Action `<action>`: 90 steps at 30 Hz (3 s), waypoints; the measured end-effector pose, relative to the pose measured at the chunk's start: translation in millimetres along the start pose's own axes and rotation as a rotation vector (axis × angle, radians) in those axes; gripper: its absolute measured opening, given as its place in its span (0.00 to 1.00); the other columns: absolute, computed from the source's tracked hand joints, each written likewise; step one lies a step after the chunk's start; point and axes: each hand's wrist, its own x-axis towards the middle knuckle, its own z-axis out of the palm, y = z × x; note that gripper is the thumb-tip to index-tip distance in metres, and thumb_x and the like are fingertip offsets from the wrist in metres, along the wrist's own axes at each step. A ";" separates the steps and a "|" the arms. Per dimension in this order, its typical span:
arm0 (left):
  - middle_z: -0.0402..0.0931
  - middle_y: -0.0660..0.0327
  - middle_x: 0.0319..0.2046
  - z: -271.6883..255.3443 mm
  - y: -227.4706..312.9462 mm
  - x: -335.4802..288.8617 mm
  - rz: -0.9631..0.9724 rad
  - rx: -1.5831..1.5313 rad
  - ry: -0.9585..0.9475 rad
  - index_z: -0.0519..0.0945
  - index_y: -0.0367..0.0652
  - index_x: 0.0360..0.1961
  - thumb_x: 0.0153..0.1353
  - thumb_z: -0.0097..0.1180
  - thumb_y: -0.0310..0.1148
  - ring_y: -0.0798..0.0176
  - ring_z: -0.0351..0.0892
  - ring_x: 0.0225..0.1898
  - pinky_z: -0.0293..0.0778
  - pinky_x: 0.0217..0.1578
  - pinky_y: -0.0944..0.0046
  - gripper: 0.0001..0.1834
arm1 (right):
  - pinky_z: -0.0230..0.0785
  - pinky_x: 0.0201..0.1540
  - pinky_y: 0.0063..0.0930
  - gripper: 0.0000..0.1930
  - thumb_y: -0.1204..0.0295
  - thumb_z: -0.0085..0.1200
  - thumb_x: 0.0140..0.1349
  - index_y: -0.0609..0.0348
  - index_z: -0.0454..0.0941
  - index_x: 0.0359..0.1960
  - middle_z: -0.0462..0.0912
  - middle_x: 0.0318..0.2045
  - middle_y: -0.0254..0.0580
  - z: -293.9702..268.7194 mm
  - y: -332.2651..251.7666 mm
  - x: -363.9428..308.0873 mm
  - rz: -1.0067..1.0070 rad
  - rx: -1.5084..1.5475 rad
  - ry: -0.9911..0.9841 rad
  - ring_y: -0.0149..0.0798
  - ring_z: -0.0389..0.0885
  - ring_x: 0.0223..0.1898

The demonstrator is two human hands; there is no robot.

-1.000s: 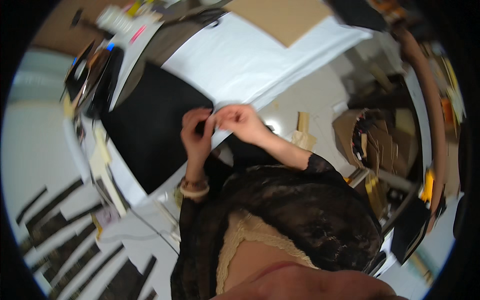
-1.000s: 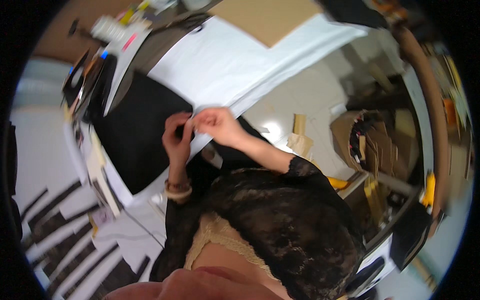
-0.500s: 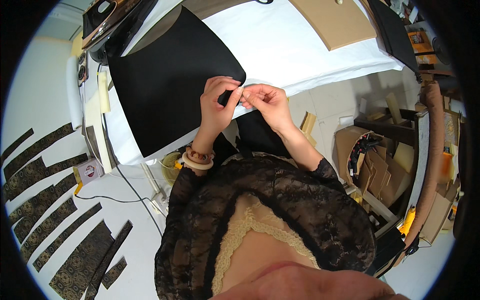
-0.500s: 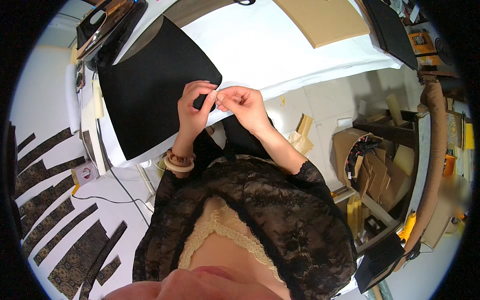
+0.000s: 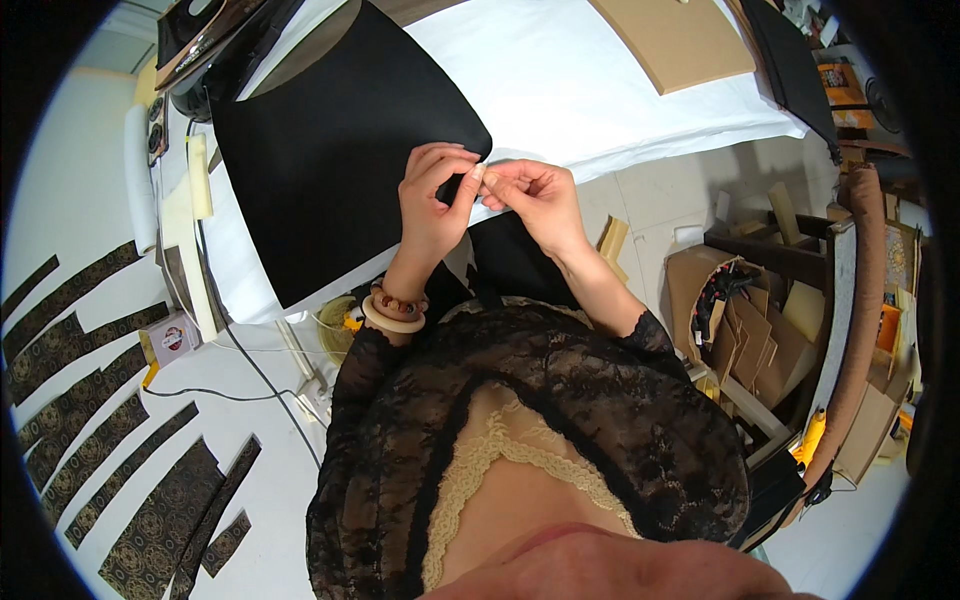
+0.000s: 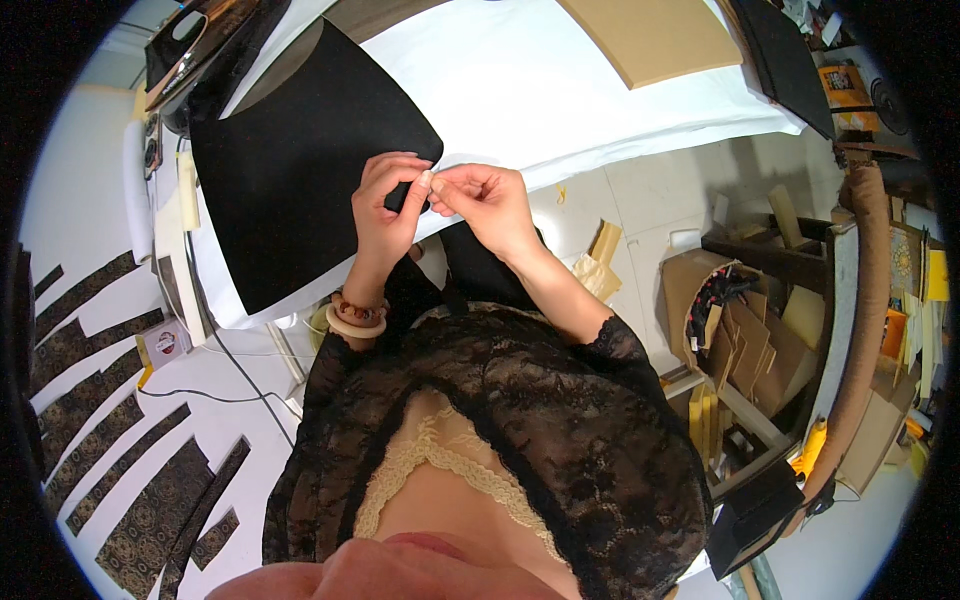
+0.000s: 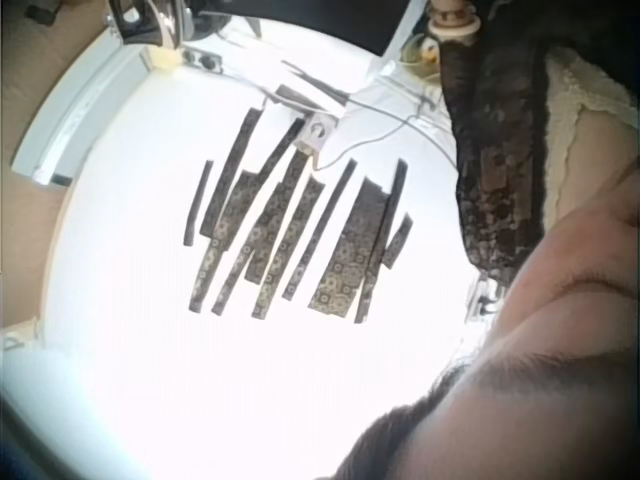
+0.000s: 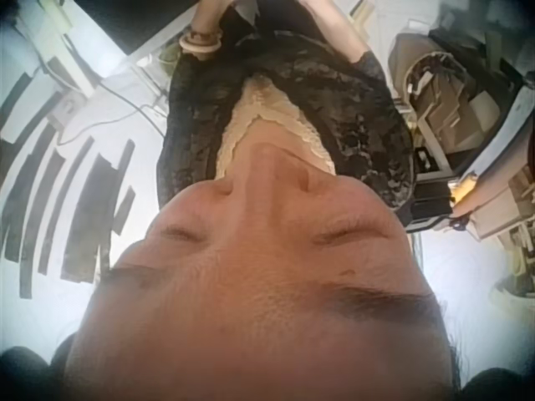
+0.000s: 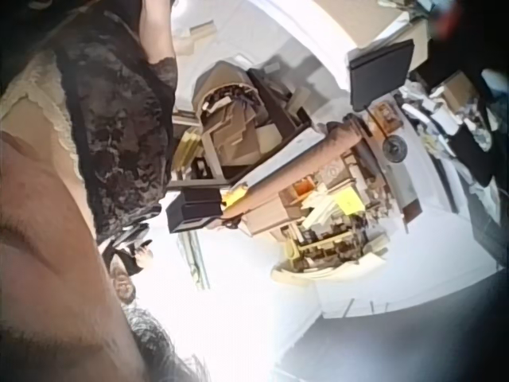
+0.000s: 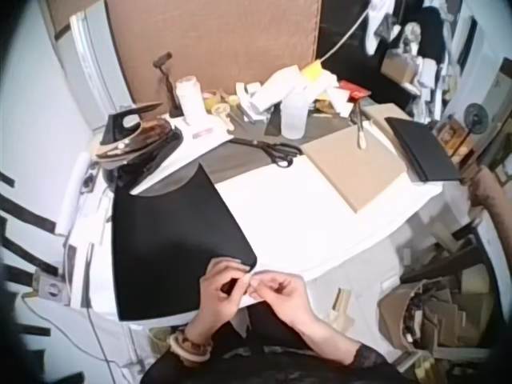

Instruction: The person cuts a black fabric strip with scissors, irons a cardboard-backed fabric piece, and uses a pink lighter to seal the edges of a black fabric sheet. They then pin and iron the fabric on a white work surface.

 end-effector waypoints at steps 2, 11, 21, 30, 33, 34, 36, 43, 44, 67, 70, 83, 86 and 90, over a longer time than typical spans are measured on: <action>0.82 0.60 0.34 0.5 -2.4 0.6 0.016 0.009 0.008 0.81 0.40 0.29 0.55 0.62 0.24 0.56 0.78 0.43 0.73 0.44 0.60 0.02 | 0.76 0.35 0.19 0.08 0.76 0.58 0.64 0.67 0.82 0.41 0.85 0.30 0.40 1.8 -4.1 0.2 0.022 -0.004 0.003 0.27 0.82 0.31; 0.82 0.60 0.35 -1.8 -2.0 0.7 -0.013 -0.017 -0.007 0.81 0.39 0.30 0.57 0.61 0.24 0.56 0.79 0.44 0.73 0.46 0.60 0.01 | 0.76 0.38 0.21 0.07 0.77 0.56 0.64 0.68 0.82 0.41 0.85 0.31 0.41 1.6 -3.2 1.5 -0.008 0.035 -0.036 0.29 0.83 0.33; 0.82 0.60 0.33 -0.6 -1.9 1.4 0.015 -0.023 0.012 0.80 0.40 0.29 0.54 0.62 0.23 0.56 0.79 0.42 0.73 0.43 0.60 0.02 | 0.75 0.36 0.20 0.07 0.77 0.58 0.63 0.68 0.82 0.40 0.84 0.30 0.40 1.0 0.7 2.5 0.003 0.062 -0.026 0.28 0.81 0.31; 0.82 0.61 0.33 -2.1 -3.6 1.0 0.021 -0.023 0.000 0.81 0.40 0.29 0.54 0.62 0.23 0.56 0.78 0.42 0.73 0.43 0.60 0.02 | 0.73 0.34 0.17 0.04 0.79 0.57 0.62 0.68 0.82 0.36 0.84 0.29 0.39 7.8 4.9 3.7 -0.048 0.043 0.021 0.25 0.80 0.29; 0.82 0.61 0.33 -2.8 -3.4 0.8 0.011 -0.029 0.001 0.81 0.40 0.29 0.54 0.62 0.23 0.57 0.78 0.42 0.73 0.43 0.61 0.02 | 0.73 0.34 0.18 0.04 0.81 0.56 0.62 0.68 0.82 0.36 0.84 0.28 0.39 7.5 6.3 4.7 -0.053 0.057 0.018 0.25 0.79 0.28; 0.82 0.61 0.33 -3.0 -3.3 0.8 0.007 -0.031 -0.001 0.81 0.40 0.29 0.54 0.62 0.23 0.57 0.78 0.42 0.73 0.43 0.61 0.02 | 0.73 0.34 0.18 0.04 0.81 0.56 0.62 0.68 0.81 0.36 0.84 0.28 0.39 7.3 5.9 4.9 -0.043 0.065 0.014 0.25 0.79 0.28; 0.82 0.61 0.33 -3.3 -3.1 0.9 -0.001 -0.035 -0.004 0.81 0.40 0.29 0.55 0.62 0.24 0.57 0.78 0.42 0.73 0.43 0.61 0.01 | 0.73 0.34 0.18 0.04 0.82 0.55 0.62 0.68 0.81 0.36 0.83 0.27 0.38 6.5 4.3 4.9 -0.023 0.081 0.007 0.25 0.79 0.28; 0.83 0.57 0.36 -12.7 2.9 0.6 -0.037 -0.028 -0.096 0.82 0.37 0.33 0.58 0.60 0.25 0.57 0.80 0.44 0.74 0.45 0.60 0.03 | 0.73 0.35 0.17 0.03 0.80 0.57 0.61 0.68 0.81 0.35 0.83 0.28 0.37 4.0 5.9 3.3 -0.078 0.018 0.012 0.23 0.79 0.29; 0.83 0.57 0.37 -15.7 10.8 2.1 -0.008 0.012 -0.111 0.82 0.37 0.34 0.58 0.60 0.25 0.57 0.81 0.43 0.74 0.45 0.61 0.04 | 0.73 0.35 0.17 0.03 0.80 0.58 0.61 0.67 0.81 0.35 0.83 0.28 0.36 5.7 3.9 1.8 -0.096 -0.019 0.021 0.22 0.79 0.29; 0.83 0.51 0.41 -9.9 30.3 -4.2 -0.061 0.086 -0.167 0.82 0.35 0.42 0.59 0.54 0.21 0.52 0.82 0.44 0.75 0.46 0.60 0.11 | 0.74 0.35 0.18 0.05 0.78 0.62 0.58 0.67 0.82 0.35 0.85 0.27 0.36 3.2 -2.8 -3.4 -0.200 -0.330 0.120 0.22 0.80 0.29; 0.83 0.51 0.41 -9.2 28.3 -5.2 -0.089 0.070 -0.164 0.82 0.35 0.42 0.59 0.54 0.21 0.52 0.82 0.43 0.75 0.46 0.60 0.11 | 0.73 0.35 0.18 0.05 0.78 0.61 0.58 0.67 0.82 0.35 0.84 0.28 0.36 1.4 0.9 -3.2 -0.224 -0.298 0.114 0.23 0.80 0.29; 0.83 0.52 0.40 -9.4 22.2 -7.0 -0.079 0.076 -0.149 0.82 0.34 0.40 0.59 0.56 0.22 0.53 0.82 0.42 0.76 0.44 0.61 0.09 | 0.72 0.36 0.16 0.04 0.78 0.58 0.62 0.66 0.81 0.37 0.84 0.30 0.34 -7.1 7.8 1.4 -0.165 -0.210 0.017 0.21 0.79 0.31; 0.83 0.52 0.40 -8.4 22.3 -7.2 -0.070 0.080 -0.145 0.82 0.34 0.39 0.58 0.56 0.22 0.53 0.82 0.42 0.76 0.44 0.61 0.09 | 0.72 0.35 0.16 0.04 0.78 0.59 0.61 0.66 0.82 0.36 0.85 0.29 0.34 -5.7 4.7 0.4 -0.160 -0.225 0.030 0.21 0.79 0.30; 0.83 0.52 0.40 -8.3 22.3 -8.2 -0.064 0.093 -0.138 0.82 0.33 0.39 0.58 0.56 0.22 0.53 0.82 0.41 0.76 0.43 0.61 0.09 | 0.72 0.34 0.16 0.04 0.78 0.60 0.60 0.67 0.83 0.35 0.85 0.28 0.35 -3.4 1.8 -1.5 -0.163 -0.272 0.049 0.21 0.79 0.29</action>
